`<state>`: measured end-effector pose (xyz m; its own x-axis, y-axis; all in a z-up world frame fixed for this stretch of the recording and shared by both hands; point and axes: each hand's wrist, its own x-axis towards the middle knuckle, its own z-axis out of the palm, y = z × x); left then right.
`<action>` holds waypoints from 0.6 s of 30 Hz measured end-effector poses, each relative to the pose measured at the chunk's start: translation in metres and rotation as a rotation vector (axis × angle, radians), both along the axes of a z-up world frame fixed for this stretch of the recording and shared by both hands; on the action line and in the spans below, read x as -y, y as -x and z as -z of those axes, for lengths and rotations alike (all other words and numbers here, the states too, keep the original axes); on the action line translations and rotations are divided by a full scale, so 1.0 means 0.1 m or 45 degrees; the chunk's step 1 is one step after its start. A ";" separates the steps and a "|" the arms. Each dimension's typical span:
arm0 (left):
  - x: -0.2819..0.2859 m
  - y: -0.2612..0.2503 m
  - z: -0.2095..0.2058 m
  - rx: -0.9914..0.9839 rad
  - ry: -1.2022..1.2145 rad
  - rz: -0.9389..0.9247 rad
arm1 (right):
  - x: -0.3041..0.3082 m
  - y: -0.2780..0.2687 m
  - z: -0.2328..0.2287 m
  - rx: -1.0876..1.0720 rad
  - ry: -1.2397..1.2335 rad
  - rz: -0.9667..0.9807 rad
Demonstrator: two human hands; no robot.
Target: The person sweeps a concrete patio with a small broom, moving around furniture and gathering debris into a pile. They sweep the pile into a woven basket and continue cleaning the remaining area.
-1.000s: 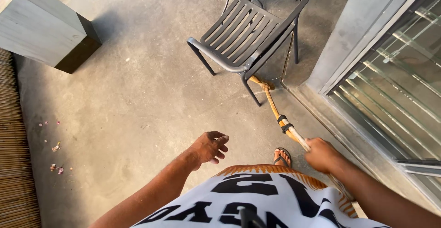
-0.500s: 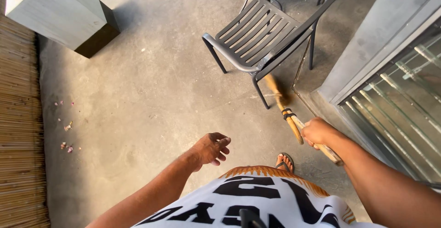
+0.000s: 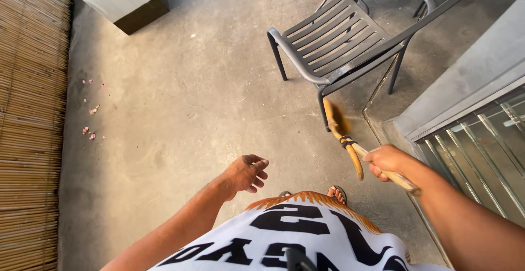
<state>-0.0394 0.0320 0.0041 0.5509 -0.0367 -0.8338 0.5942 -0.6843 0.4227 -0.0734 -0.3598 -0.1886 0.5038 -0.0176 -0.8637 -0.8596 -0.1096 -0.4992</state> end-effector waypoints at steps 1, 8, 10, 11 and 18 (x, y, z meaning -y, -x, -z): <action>-0.03 -0.01 0.01 -0.007 0.007 -0.008 | 0.02 0.14 -0.21 -0.007 0.007 -0.008; -0.32 -0.03 0.25 -0.001 0.089 -0.044 | -0.01 0.98 -0.62 -0.128 0.043 0.388; -0.44 -0.04 0.30 -0.022 0.089 -0.041 | -0.22 0.99 -0.56 -0.171 0.113 0.423; -0.51 -0.04 0.31 -0.015 0.103 -0.028 | -0.38 0.96 -0.48 -0.169 0.159 0.328; -1.37 -0.12 0.26 0.030 0.191 -0.043 | -2.30 -0.01 0.01 -0.106 -0.154 0.244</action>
<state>-0.0275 0.1688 -0.0221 0.5733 -0.1411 -0.8071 0.6044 -0.5922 0.5329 -0.0723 -0.1301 -0.1901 0.4281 0.0003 -0.9037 -0.8977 0.1155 -0.4252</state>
